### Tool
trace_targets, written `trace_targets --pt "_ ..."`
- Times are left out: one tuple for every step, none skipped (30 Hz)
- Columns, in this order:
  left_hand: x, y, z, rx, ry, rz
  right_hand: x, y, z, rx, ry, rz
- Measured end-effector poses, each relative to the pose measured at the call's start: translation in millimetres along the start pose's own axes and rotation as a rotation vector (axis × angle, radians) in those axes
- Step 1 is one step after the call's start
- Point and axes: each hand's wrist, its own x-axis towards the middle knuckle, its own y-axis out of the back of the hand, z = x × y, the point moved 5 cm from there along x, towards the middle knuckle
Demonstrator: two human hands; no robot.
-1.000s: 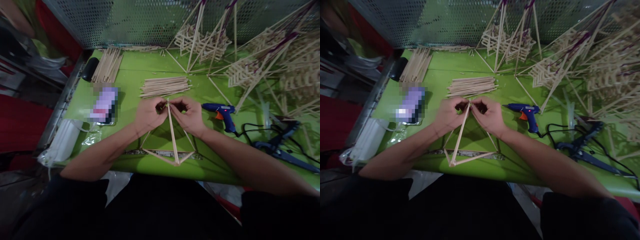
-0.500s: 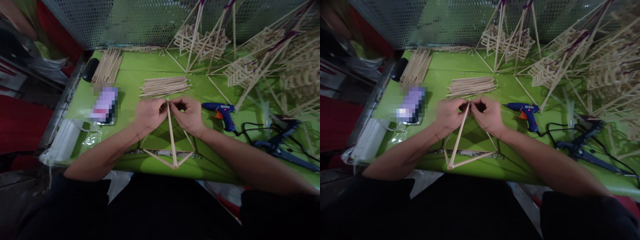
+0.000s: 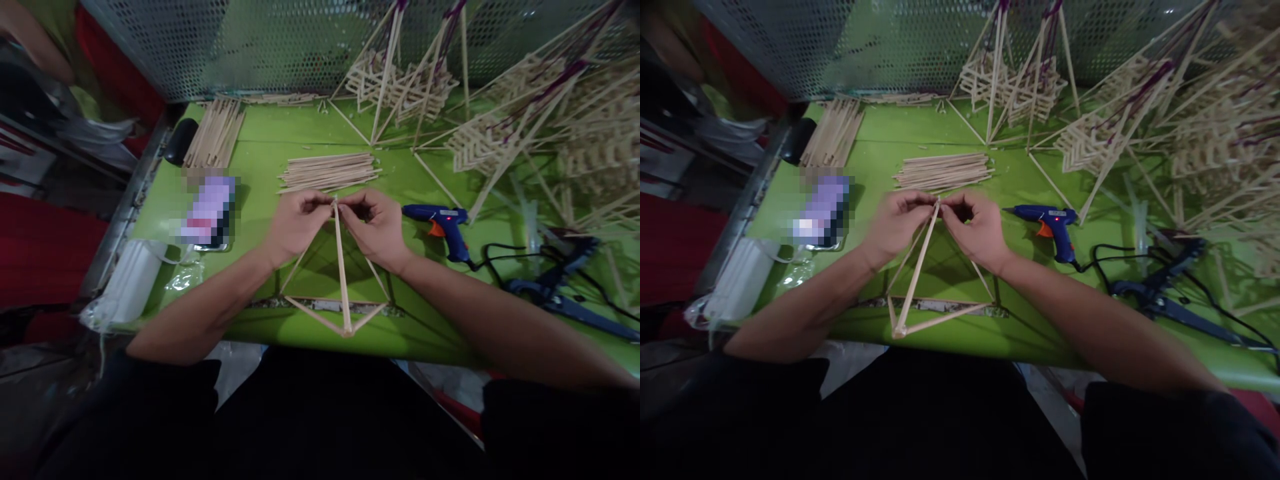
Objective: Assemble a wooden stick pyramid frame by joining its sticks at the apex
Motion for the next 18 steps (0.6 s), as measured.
trace_targets --pt "3 0.2 -4 -0.097 0.045 -0.008 0 -1 1 0.013 -0.006 -0.004" --pt "6 0.3 -8 -0.174 0.082 -0.014 0 -1 3 0.028 -0.012 -0.006" --pt "8 0.1 -11 -0.235 0.113 -0.023 0 -2 5 0.048 -0.019 -0.006" --pt "10 -0.4 -15 -0.286 0.138 -0.037 0 -3 6 0.073 -0.028 -0.004" --pt "12 -1.2 -18 -0.332 0.159 -0.055 0 -4 8 0.103 -0.035 -0.001" --pt "13 -2.2 -21 -0.374 0.175 -0.074 0 -4 9 0.135 -0.04 0.005" --pt "14 -3.2 -24 -0.407 0.19 -0.094 0 -4 10 0.16 -0.043 0.01" --pt "14 -4.0 -26 -0.431 0.201 -0.112 0 -4 11 0.176 -0.045 0.008" --pt "15 -4.5 -28 -0.444 0.211 -0.126 0 -5 11 0.181 -0.046 -0.003" --pt "15 -4.7 -28 -0.453 0.219 -0.135 1 -5 12 0.179 -0.047 -0.019" --pt "15 -4.6 -28 -0.459 0.226 -0.14 2 -5 12 0.173 -0.051 -0.036" --pt "14 -4.3 -28 -0.466 0.232 -0.142 2 -5 12 0.166 -0.056 -0.049" --pt "14 -4.1 -27 -0.471 0.239 -0.146 4 -4 13 0.16 -0.062 -0.056" --pt "14 -3.9 -26 -0.475 0.244 -0.151 6 -2 13 0.154 -0.068 -0.052" --pt "14 -4.0 -25 -0.476 0.247 -0.16 8 0 13 0.149 -0.073 -0.042" --pt "15 -4.3 -24 -0.475 0.248 -0.171 11 1 14 0.147 -0.075 -0.037" --pt "15 -4.7 -24 -0.475 0.247 -0.182 14 2 14 0.148 -0.07 -0.043" --pt "16 -5.2 -25 -0.483 0.245 -0.191 18 3 13 0.152 -0.057 -0.062"
